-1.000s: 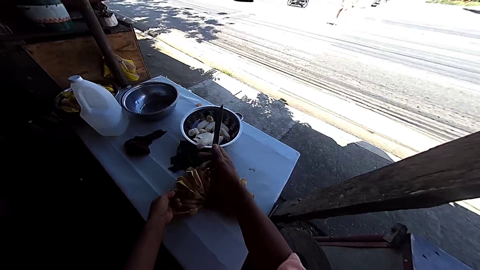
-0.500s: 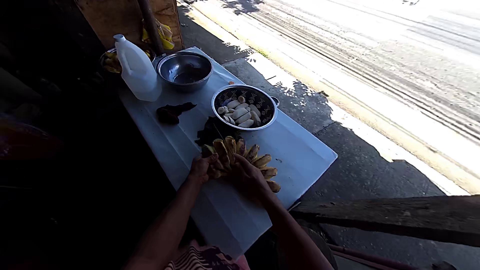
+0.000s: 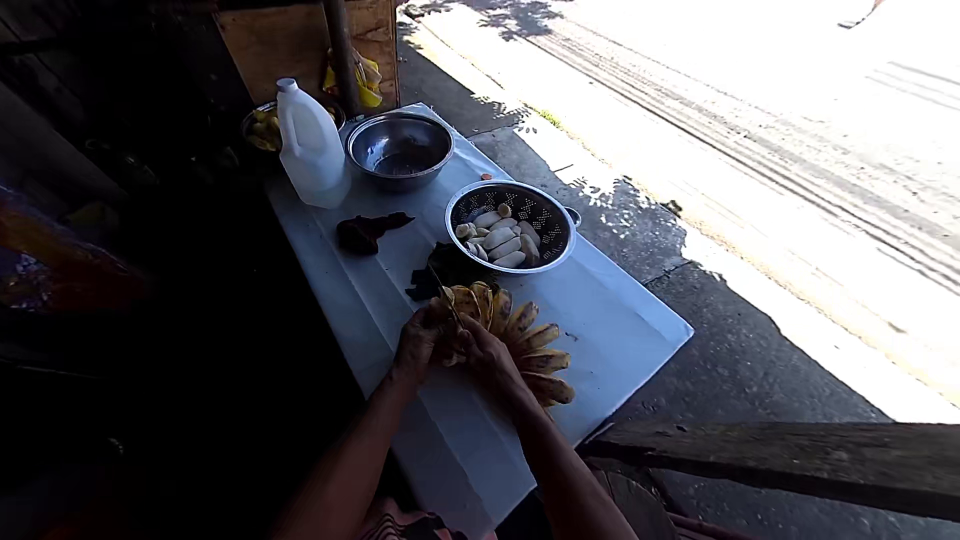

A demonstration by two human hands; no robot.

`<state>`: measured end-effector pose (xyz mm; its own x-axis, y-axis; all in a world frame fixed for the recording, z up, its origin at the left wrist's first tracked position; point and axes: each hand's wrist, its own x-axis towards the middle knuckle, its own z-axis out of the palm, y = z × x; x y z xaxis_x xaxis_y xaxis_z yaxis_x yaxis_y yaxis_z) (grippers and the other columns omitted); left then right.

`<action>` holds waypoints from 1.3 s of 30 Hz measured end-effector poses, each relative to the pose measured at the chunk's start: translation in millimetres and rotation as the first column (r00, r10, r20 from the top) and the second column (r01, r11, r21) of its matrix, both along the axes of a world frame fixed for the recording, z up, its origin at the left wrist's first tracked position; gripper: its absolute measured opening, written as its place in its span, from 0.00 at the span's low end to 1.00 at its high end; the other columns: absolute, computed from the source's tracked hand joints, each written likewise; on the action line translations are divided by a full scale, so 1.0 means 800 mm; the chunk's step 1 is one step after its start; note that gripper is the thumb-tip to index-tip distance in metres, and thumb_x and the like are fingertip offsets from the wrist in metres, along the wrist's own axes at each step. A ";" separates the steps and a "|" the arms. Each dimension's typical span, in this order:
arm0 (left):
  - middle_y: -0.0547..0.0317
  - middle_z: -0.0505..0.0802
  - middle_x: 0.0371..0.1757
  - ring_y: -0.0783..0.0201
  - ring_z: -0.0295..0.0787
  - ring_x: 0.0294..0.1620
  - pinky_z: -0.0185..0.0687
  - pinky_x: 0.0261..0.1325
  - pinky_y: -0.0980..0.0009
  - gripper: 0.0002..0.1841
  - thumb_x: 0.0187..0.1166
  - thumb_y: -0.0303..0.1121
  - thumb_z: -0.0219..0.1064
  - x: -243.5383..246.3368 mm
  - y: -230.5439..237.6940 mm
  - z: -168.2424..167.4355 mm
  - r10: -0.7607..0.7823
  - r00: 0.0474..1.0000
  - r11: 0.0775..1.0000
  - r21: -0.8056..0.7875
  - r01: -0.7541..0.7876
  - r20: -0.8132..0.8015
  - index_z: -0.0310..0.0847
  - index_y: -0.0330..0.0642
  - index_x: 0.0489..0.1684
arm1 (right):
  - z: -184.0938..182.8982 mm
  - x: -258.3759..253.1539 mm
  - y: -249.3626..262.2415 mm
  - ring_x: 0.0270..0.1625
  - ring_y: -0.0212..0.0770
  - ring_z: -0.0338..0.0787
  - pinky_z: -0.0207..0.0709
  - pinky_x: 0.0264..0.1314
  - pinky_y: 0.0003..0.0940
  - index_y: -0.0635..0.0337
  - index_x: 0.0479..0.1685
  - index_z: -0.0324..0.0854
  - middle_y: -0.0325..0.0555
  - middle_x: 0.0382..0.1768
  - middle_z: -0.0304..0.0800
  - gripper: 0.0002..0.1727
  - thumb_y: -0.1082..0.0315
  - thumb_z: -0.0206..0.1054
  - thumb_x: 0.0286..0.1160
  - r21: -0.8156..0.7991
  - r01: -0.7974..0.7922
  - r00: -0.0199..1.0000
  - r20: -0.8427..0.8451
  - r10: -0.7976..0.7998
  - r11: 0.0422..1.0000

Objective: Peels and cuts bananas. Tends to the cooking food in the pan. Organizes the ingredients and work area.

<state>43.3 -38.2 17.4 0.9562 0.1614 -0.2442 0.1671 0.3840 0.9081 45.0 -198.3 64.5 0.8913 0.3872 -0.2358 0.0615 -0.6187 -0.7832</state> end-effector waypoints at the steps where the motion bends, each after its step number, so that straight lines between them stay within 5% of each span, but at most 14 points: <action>1: 0.45 0.90 0.49 0.59 0.90 0.39 0.90 0.41 0.64 0.22 0.76 0.22 0.71 0.001 0.000 -0.006 0.038 0.999 0.998 -0.047 -0.038 -0.010 0.74 0.32 0.68 | -0.009 -0.010 -0.001 0.51 0.46 0.90 0.81 0.58 0.48 0.48 0.91 0.63 0.53 0.57 0.90 0.29 0.51 0.45 0.95 0.103 0.024 0.998 -0.063 -0.018 0.994; 3: 0.46 0.90 0.48 0.60 0.90 0.37 0.91 0.38 0.64 0.21 0.77 0.20 0.70 0.001 -0.001 -0.010 0.064 0.998 0.991 -0.116 -0.066 -0.026 0.73 0.33 0.68 | -0.029 -0.021 -0.002 0.27 0.42 0.79 0.77 0.32 0.42 0.48 0.93 0.59 0.50 0.38 0.85 0.30 0.51 0.45 0.95 0.240 0.077 0.988 -0.145 -0.043 0.968; 7: 0.47 0.91 0.43 0.64 0.85 0.26 0.82 0.24 0.71 0.20 0.74 0.17 0.71 -0.008 -0.010 -0.001 0.069 0.997 0.985 -0.158 -0.072 -0.026 0.73 0.34 0.63 | -0.053 -0.016 -0.001 0.16 0.35 0.71 0.70 0.18 0.33 0.53 0.85 0.68 0.41 0.22 0.75 0.28 0.52 0.46 0.93 0.532 0.205 0.969 -0.229 -0.093 0.821; 11: 0.48 0.91 0.43 0.66 0.83 0.23 0.80 0.21 0.73 0.22 0.75 0.20 0.72 -0.012 -0.007 -0.008 0.068 0.997 0.997 -0.037 -0.069 -0.033 0.74 0.34 0.66 | -0.059 -0.009 0.004 0.14 0.35 0.69 0.68 0.16 0.31 0.55 0.79 0.73 0.40 0.20 0.73 0.26 0.52 0.45 0.95 0.556 0.276 0.947 -0.299 -0.120 0.784; 17: 0.43 0.90 0.50 0.58 0.93 0.39 0.92 0.37 0.63 0.32 0.69 0.23 0.78 -0.021 -0.013 -0.010 0.081 0.990 0.967 0.250 -0.049 -0.120 0.68 0.32 0.72 | -0.076 -0.010 0.014 0.17 0.36 0.72 0.70 0.21 0.34 0.54 0.82 0.72 0.44 0.27 0.78 0.26 0.53 0.46 0.94 0.474 0.234 0.958 -0.263 -0.117 0.849; 21: 0.39 0.88 0.66 0.51 0.89 0.63 0.87 0.65 0.53 0.41 0.63 0.26 0.79 -0.052 -0.007 -0.016 -0.073 0.996 0.718 0.691 0.090 -0.053 0.66 0.33 0.83 | -0.065 0.001 0.013 0.19 0.35 0.72 0.70 0.21 0.33 0.55 0.79 0.74 0.43 0.28 0.79 0.25 0.54 0.45 0.96 0.475 0.300 0.944 -0.276 -0.183 0.827; 22: 0.40 0.88 0.65 0.53 0.90 0.60 0.87 0.63 0.54 0.38 0.65 0.24 0.77 -0.056 -0.006 -0.014 -0.049 0.995 0.711 0.697 0.097 -0.089 0.68 0.33 0.82 | -0.063 -0.001 0.015 0.18 0.36 0.72 0.70 0.21 0.33 0.54 0.79 0.74 0.44 0.28 0.79 0.25 0.54 0.46 0.95 0.479 0.303 0.941 -0.285 -0.181 0.824; 23: 0.43 0.90 0.58 0.57 0.92 0.46 0.91 0.47 0.59 0.31 0.67 0.20 0.74 -0.057 -0.006 -0.012 0.011 0.992 0.759 0.646 0.075 -0.129 0.74 0.33 0.75 | -0.060 -0.007 0.017 0.18 0.36 0.74 0.71 0.21 0.33 0.53 0.81 0.73 0.44 0.29 0.82 0.25 0.53 0.48 0.95 0.483 0.306 0.941 -0.282 -0.185 0.820; 25: 0.45 0.90 0.41 0.61 0.81 0.19 0.77 0.16 0.68 0.19 0.73 0.14 0.64 -0.053 -0.003 -0.005 0.107 0.971 0.931 0.365 -0.022 -0.214 0.78 0.31 0.63 | -0.052 -0.023 0.022 0.27 0.36 0.82 0.80 0.32 0.34 0.54 0.87 0.67 0.46 0.41 0.90 0.28 0.57 0.57 0.90 0.473 0.269 0.963 -0.165 -0.215 0.839; 27: 0.47 0.91 0.36 0.64 0.78 0.15 0.72 0.12 0.71 0.17 0.71 0.12 0.60 -0.053 0.004 0.000 0.106 0.969 0.991 0.100 -0.086 -0.224 0.80 0.30 0.58 | -0.052 -0.038 0.022 0.56 0.44 0.91 0.83 0.64 0.44 0.63 0.91 0.59 0.54 0.65 0.88 0.41 0.58 0.70 0.80 0.370 0.165 0.975 0.080 -0.208 0.914; 29: 0.50 0.89 0.31 0.67 0.75 0.13 0.70 0.12 0.74 0.17 0.63 0.11 0.58 -0.057 0.004 0.002 0.068 0.984 0.996 -0.041 -0.076 -0.166 0.79 0.31 0.50 | -0.059 -0.043 0.021 0.68 0.54 0.88 0.82 0.70 0.54 0.67 0.91 0.54 0.60 0.77 0.79 0.51 0.57 0.79 0.69 0.224 0.112 0.941 0.290 -0.176 0.968; 34: 0.48 0.93 0.37 0.67 0.80 0.16 0.76 0.15 0.73 0.20 0.63 0.11 0.64 -0.076 0.025 -0.010 -0.102 0.989 0.995 -0.015 0.101 -0.104 0.81 0.31 0.56 | -0.044 -0.025 0.013 0.55 0.48 0.93 0.85 0.61 0.50 0.58 0.83 0.71 0.54 0.58 0.92 0.37 0.57 0.74 0.71 0.243 0.164 0.969 0.141 -0.202 0.956; 37: 0.45 0.92 0.51 0.63 0.85 0.25 0.82 0.22 0.69 0.26 0.77 0.19 0.66 -0.077 0.027 0.002 0.013 0.986 0.929 0.367 0.051 -0.169 0.71 0.32 0.77 | -0.018 -0.009 0.000 0.27 0.35 0.82 0.79 0.29 0.32 0.59 0.67 0.78 0.47 0.38 0.86 0.25 0.59 0.75 0.72 0.489 0.270 0.952 -0.264 -0.154 0.829; 39: 0.42 0.86 0.69 0.60 0.90 0.41 0.88 0.39 0.64 0.29 0.82 0.27 0.63 -0.063 0.015 0.017 0.128 0.989 0.750 0.659 -0.048 -0.073 0.65 0.32 0.85 | 0.007 0.015 -0.017 0.19 0.34 0.76 0.73 0.21 0.28 0.59 0.63 0.78 0.46 0.29 0.82 0.21 0.60 0.74 0.76 0.576 0.313 0.928 -0.354 -0.114 0.755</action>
